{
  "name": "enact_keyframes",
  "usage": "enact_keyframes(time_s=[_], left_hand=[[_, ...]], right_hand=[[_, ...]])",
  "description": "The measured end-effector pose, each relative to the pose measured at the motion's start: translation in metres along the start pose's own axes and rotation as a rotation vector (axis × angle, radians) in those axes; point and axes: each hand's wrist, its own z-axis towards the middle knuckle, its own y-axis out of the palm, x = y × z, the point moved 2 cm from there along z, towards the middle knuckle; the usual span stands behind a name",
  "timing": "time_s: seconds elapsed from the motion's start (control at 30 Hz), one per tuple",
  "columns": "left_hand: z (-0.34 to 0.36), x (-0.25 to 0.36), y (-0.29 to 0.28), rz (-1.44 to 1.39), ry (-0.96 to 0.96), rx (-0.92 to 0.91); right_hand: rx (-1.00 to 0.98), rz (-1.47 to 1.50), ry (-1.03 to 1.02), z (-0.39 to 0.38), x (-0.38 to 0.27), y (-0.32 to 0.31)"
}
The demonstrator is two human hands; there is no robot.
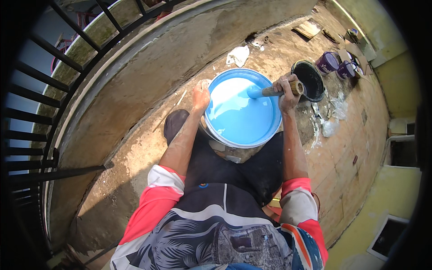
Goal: The person sits on the ground and stirs light blue paint in a bucket using a long wooden stick. They repeatedly dip and rotate the stick to blend the paint, occasionally scraping the sides of the bucket.
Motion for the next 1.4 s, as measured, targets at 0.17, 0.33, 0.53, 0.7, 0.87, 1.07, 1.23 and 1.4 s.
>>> enact_keyframes(time_s=[0.17, 0.33, 0.53, 0.7, 0.87, 1.07, 1.23, 1.4], left_hand=[[0.001, -0.002, -0.003, -0.019, 0.106, 0.006], [0.0, -0.004, -0.001, -0.041, 0.007, 0.033], [-0.005, 0.015, -0.005, -0.024, -0.058, -0.016], [-0.006, 0.015, -0.005, 0.005, -0.016, -0.005], [0.0, -0.003, 0.0, -0.064, -0.069, -0.004], [-0.001, 0.002, -0.002, -0.04, -0.036, -0.004], [-0.001, 0.009, -0.005, -0.011, -0.019, -0.009], [-0.004, 0.012, -0.003, -0.008, -0.04, 0.001]], right_hand=[[0.342, 0.199, 0.122, -0.042, 0.047, -0.02], [0.376, 0.146, 0.36, -0.057, 0.05, -0.005], [0.217, 0.155, 0.334, -0.003, -0.06, 0.027], [0.098, 0.281, 0.2, 0.013, -0.126, 0.035], [-0.038, 0.214, -0.028, 0.015, -0.118, 0.057], [-0.045, 0.1, -0.062, 0.004, -0.028, 0.061], [0.092, 0.093, 0.087, -0.012, 0.062, 0.034], [0.187, 0.147, 0.299, -0.029, 0.084, 0.024]])
